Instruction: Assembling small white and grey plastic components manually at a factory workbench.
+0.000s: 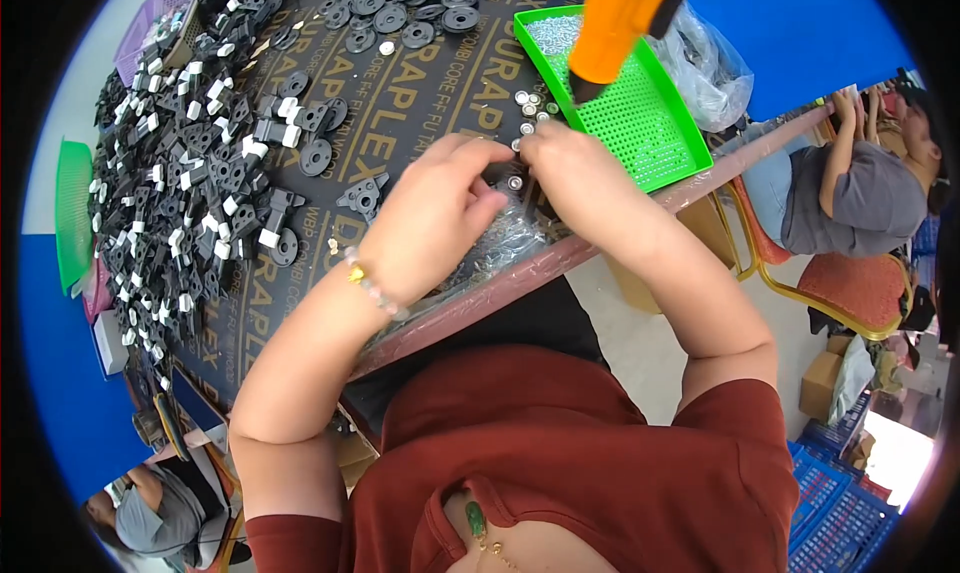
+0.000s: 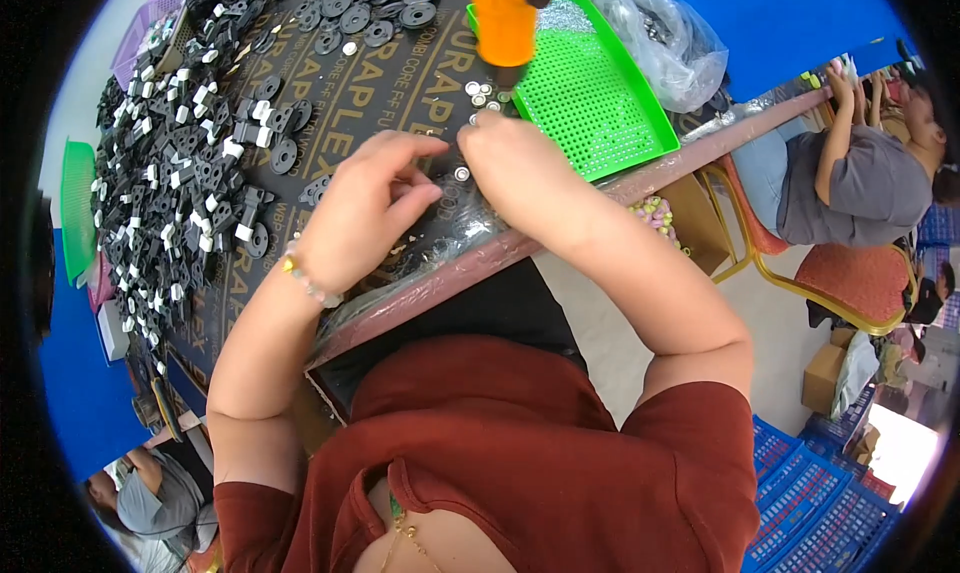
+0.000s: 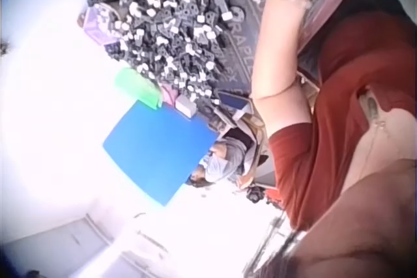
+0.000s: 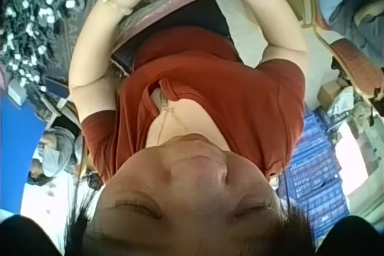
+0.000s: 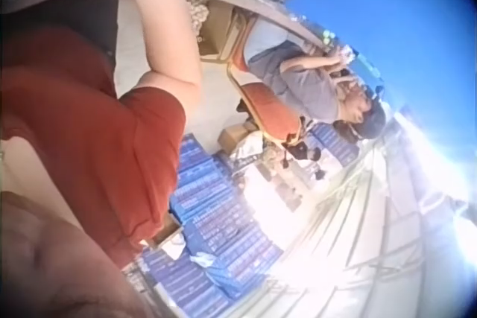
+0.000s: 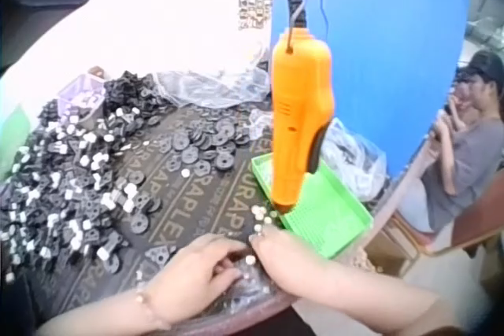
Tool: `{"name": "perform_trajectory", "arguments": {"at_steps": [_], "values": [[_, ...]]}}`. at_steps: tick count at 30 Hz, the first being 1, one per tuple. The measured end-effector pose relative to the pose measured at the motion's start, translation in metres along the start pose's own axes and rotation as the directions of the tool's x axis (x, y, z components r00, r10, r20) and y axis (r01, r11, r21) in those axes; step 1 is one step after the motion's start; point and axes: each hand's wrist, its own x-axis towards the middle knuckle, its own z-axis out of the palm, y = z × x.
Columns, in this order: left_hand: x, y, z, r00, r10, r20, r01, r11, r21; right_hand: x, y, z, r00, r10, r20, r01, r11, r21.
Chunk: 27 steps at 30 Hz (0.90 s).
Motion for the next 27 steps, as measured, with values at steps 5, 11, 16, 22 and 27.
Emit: {"name": "perform_trajectory", "arguments": {"at_steps": [5,11,16,22,27], "values": [[-0.033,-0.009,-0.052,0.971,0.006,-0.239,0.039,0.982,0.185,-0.004,-0.013,-0.012,0.993,0.017,0.12,-0.025,0.998,0.059],[-0.061,-0.05,-0.096,0.928,-0.17,-0.331,0.238,0.955,0.178,0.002,-0.045,-0.018,1.0,0.021,0.01,-0.023,0.889,0.458],[-0.069,-0.059,-0.074,0.968,-0.004,-0.252,0.079,0.954,0.289,0.031,-0.044,-0.02,0.927,0.019,-0.375,0.098,0.952,0.291],[-0.072,-0.062,-0.073,0.943,-0.097,-0.317,0.136,0.985,0.106,0.047,-0.037,-0.043,0.88,0.073,-0.47,-0.029,0.995,0.099],[-0.075,-0.071,-0.108,0.78,-0.36,-0.512,-0.091,0.744,-0.662,0.073,-0.041,-0.049,0.887,0.03,-0.46,-0.016,0.999,0.034]]}}
